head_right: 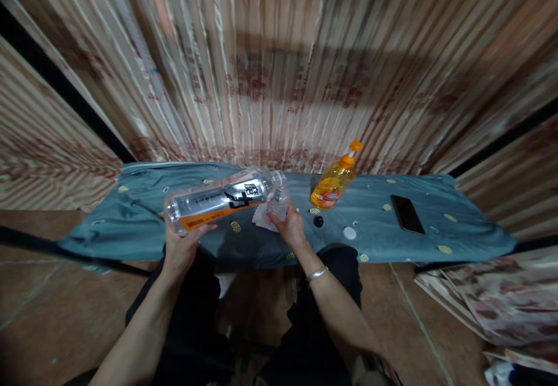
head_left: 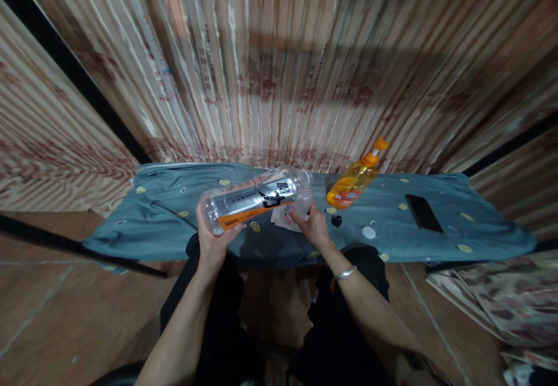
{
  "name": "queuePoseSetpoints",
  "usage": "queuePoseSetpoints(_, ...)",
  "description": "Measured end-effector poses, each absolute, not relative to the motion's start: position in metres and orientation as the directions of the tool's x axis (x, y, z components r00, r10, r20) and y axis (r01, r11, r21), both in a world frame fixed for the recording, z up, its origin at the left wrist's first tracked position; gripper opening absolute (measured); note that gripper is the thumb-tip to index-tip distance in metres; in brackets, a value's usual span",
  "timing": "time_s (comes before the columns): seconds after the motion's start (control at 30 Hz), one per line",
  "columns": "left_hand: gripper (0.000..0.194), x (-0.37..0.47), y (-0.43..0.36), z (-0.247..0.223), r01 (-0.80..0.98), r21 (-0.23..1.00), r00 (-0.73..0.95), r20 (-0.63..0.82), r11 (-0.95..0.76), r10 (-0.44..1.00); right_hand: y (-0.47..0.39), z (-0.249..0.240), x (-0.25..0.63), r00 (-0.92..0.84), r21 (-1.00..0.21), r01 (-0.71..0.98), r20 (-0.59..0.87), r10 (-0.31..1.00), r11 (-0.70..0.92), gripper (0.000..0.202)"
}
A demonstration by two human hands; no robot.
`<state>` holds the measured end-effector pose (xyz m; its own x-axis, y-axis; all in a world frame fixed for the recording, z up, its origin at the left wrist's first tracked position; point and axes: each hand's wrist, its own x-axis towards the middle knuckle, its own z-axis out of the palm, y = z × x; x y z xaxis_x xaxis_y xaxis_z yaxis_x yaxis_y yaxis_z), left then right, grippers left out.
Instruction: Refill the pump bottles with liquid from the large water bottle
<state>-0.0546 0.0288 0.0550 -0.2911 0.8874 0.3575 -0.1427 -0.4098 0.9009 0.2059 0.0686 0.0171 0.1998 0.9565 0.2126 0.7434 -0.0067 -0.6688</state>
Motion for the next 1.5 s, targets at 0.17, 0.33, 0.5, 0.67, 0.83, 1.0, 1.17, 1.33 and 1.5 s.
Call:
queuePoseSetpoints(0.17, 0.096, -0.051, 0.027, 0.060, -0.246, 0.905, -0.293, 0.271, -0.346, 0.917, 0.069, 0.018, 0.206, 0.212, -0.675, 0.738, 0.206, 0.955, -0.018, 0.038)
queuePoseSetpoints(0.33, 0.094, -0.051, 0.028, 0.059, -0.233, 0.903, -0.288, 0.291, -0.361, 0.912, 0.068, 0.021, 0.205, 0.204, -0.692, 0.722, 0.195, 0.959, -0.013, 0.039)
queuePoseSetpoints(0.5, 0.092, -0.051, 0.028, 0.061, -0.254, 0.901, -0.287, 0.278, -0.352, 0.917, 0.068, 0.021, 0.205, 0.206, -0.682, 0.731, 0.195, 0.959, -0.018, 0.039)
queuePoseSetpoints(0.67, 0.093, -0.050, 0.026, 0.064, -0.259, 0.900, -0.292, 0.273, -0.350, 0.917, 0.068, 0.020, 0.205, 0.198, -0.681, 0.733, 0.204, 0.959, -0.006, 0.039)
queuePoseSetpoints(0.83, 0.093, -0.050, 0.027, 0.062, -0.224, 0.904, -0.288, 0.295, -0.364, 0.911, 0.068, 0.020, 0.204, 0.210, -0.680, 0.733, 0.200, 0.957, -0.019, 0.039)
queuePoseSetpoints(1.0, 0.097, -0.049, 0.027, 0.063, -0.242, 0.906, -0.303, 0.268, -0.346, 0.915, 0.068, 0.022, 0.204, 0.194, -0.680, 0.733, 0.202, 0.960, -0.005, 0.040)
queuePoseSetpoints(1.17, 0.096, -0.048, 0.026, 0.066, -0.263, 0.903, -0.302, 0.257, -0.339, 0.918, 0.067, 0.023, 0.205, 0.185, -0.676, 0.737, 0.195, 0.963, -0.005, 0.038)
queuePoseSetpoints(1.33, 0.094, -0.047, 0.025, 0.067, -0.298, 0.893, -0.308, 0.246, -0.338, 0.919, 0.068, 0.020, 0.205, 0.192, -0.665, 0.746, 0.227, 0.955, 0.008, 0.038)
queuePoseSetpoints(1.5, 0.092, -0.047, 0.025, 0.067, -0.299, 0.888, -0.322, 0.252, -0.350, 0.913, 0.070, 0.017, 0.205, 0.207, -0.664, 0.748, 0.228, 0.951, -0.004, 0.042)
